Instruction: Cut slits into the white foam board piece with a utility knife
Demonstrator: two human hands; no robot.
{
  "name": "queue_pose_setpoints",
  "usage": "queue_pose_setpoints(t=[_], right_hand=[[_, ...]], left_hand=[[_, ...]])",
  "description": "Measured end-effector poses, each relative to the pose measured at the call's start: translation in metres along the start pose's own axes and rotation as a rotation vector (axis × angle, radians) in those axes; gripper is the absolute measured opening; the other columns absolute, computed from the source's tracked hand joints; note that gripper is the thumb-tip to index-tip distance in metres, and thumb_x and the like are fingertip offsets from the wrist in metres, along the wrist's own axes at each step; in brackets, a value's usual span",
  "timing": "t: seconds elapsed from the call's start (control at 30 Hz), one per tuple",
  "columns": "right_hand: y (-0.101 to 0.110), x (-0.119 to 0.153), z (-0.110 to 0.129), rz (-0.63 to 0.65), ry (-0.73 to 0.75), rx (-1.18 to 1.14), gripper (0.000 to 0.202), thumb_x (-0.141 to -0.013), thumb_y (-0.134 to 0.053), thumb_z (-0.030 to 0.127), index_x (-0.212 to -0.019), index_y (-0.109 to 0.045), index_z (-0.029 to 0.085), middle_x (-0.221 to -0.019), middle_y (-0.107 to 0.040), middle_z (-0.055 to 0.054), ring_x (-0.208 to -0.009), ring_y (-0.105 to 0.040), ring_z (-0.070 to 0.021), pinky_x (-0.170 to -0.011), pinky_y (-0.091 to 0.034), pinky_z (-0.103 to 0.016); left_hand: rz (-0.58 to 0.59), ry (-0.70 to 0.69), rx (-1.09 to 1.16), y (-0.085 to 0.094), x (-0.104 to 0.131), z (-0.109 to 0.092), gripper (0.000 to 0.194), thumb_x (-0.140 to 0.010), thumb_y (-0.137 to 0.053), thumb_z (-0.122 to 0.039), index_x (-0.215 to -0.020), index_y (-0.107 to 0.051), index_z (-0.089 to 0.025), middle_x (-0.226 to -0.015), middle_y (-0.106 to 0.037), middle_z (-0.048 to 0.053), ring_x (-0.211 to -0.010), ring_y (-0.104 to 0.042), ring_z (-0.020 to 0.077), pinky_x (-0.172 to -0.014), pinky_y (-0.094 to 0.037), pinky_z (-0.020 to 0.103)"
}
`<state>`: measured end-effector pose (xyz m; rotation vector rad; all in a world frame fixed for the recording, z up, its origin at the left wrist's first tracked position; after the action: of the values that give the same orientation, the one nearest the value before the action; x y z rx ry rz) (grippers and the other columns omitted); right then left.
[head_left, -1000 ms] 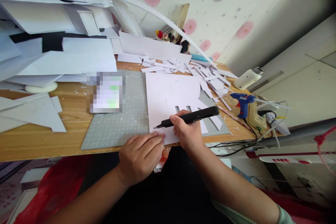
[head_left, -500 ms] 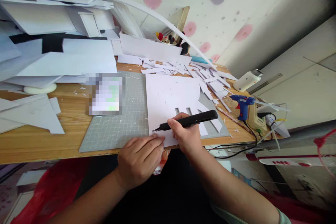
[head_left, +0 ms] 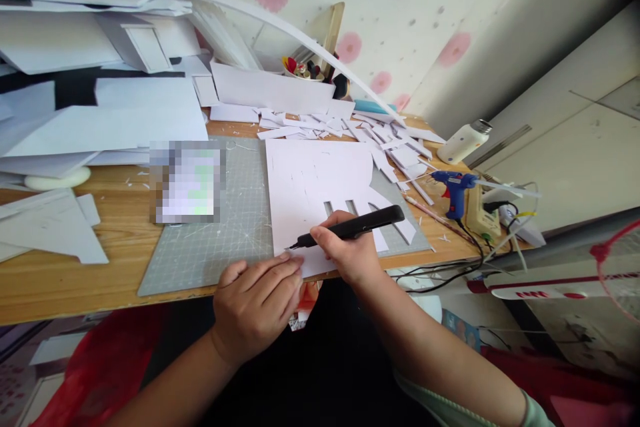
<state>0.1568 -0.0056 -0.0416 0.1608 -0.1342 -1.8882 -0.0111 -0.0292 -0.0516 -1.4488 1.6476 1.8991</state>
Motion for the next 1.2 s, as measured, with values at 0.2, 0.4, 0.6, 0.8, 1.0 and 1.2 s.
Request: queue_pose_setpoints(t=[0.2,0.4,0.6,0.8,1.0,1.2], right_hand=[[0.01,-0.003,0.006,0.014,-0.002,0.029,0.025,-0.066,-0.072,0.038,-0.057,-0.058,0.019,-0.045,-0.049,0.005,-0.044,-0.041,-0.008,-0.043,-0.035,-0.022],[0.026,-0.008,0.005,0.042,0.01,0.032,0.026,-0.065,-0.072,0.039,-0.057,-0.057,0.019,-0.044,-0.049,0.005,-0.042,-0.041,-0.0076,-0.04,-0.032,-0.021],[0.041,-0.012,0.002,0.033,0.008,0.07,0.027,-0.065,-0.073,0.04,-0.057,-0.059,0.019,-0.046,-0.05,0.005,-0.042,-0.042,-0.0077,-0.04,-0.031,-0.021],[0.056,-0.016,-0.004,0.02,-0.002,0.072,0.026,-0.065,-0.073,0.04,-0.059,-0.06,0.019,-0.045,-0.05,0.006,-0.042,-0.041,-0.0077,-0.041,-0.032,-0.021],[0.068,-0.016,-0.014,-0.002,-0.017,0.064,0.028,-0.067,-0.074,0.041,-0.059,-0.058,0.019,-0.045,-0.05,0.006,-0.041,-0.04,-0.0078,-0.041,-0.032,-0.022],[0.07,-0.017,-0.019,-0.021,-0.027,0.039,0.029,-0.067,-0.073,0.043,-0.058,-0.057,0.02,-0.044,-0.05,0.005,-0.04,-0.038,-0.008,-0.04,-0.029,-0.022]], left_hand=[[0.004,0.006,0.001,0.0,-0.004,-0.001,0.014,-0.081,-0.068,-0.008,-0.087,-0.069,-0.02,-0.098,-0.077,-0.004,-0.088,-0.073,0.0181,-0.069,-0.037,0.038],[0.011,0.01,0.002,0.0,-0.004,-0.002,0.015,-0.079,-0.069,-0.007,-0.086,-0.068,-0.02,-0.099,-0.077,-0.004,-0.086,-0.073,0.0178,-0.069,-0.038,0.038],[0.026,0.001,0.004,0.002,-0.005,-0.001,0.016,-0.08,-0.068,-0.007,-0.087,-0.069,-0.02,-0.099,-0.077,-0.004,-0.085,-0.073,0.0181,-0.067,-0.037,0.038],[0.027,-0.001,0.004,0.002,-0.007,-0.001,0.017,-0.08,-0.068,-0.006,-0.088,-0.069,-0.02,-0.099,-0.077,-0.004,-0.084,-0.073,0.0175,-0.067,-0.037,0.037],[0.026,-0.003,0.004,0.0,-0.008,0.0,0.019,-0.079,-0.07,-0.005,-0.09,-0.069,-0.02,-0.098,-0.077,-0.003,-0.083,-0.073,0.0176,-0.066,-0.037,0.036],[0.037,-0.019,0.002,0.001,-0.009,-0.001,0.019,-0.078,-0.07,-0.003,-0.088,-0.069,-0.02,-0.097,-0.077,-0.003,-0.083,-0.073,0.0175,-0.064,-0.037,0.036]])
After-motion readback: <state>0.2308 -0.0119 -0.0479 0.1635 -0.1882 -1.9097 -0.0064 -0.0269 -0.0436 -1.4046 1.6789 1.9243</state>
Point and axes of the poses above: each hand's wrist, its own x-axis away from the middle knuckle, its own y-axis out of the back of the hand, z = x × y, the point moved 4 cm from there along -x, towards the middle knuckle
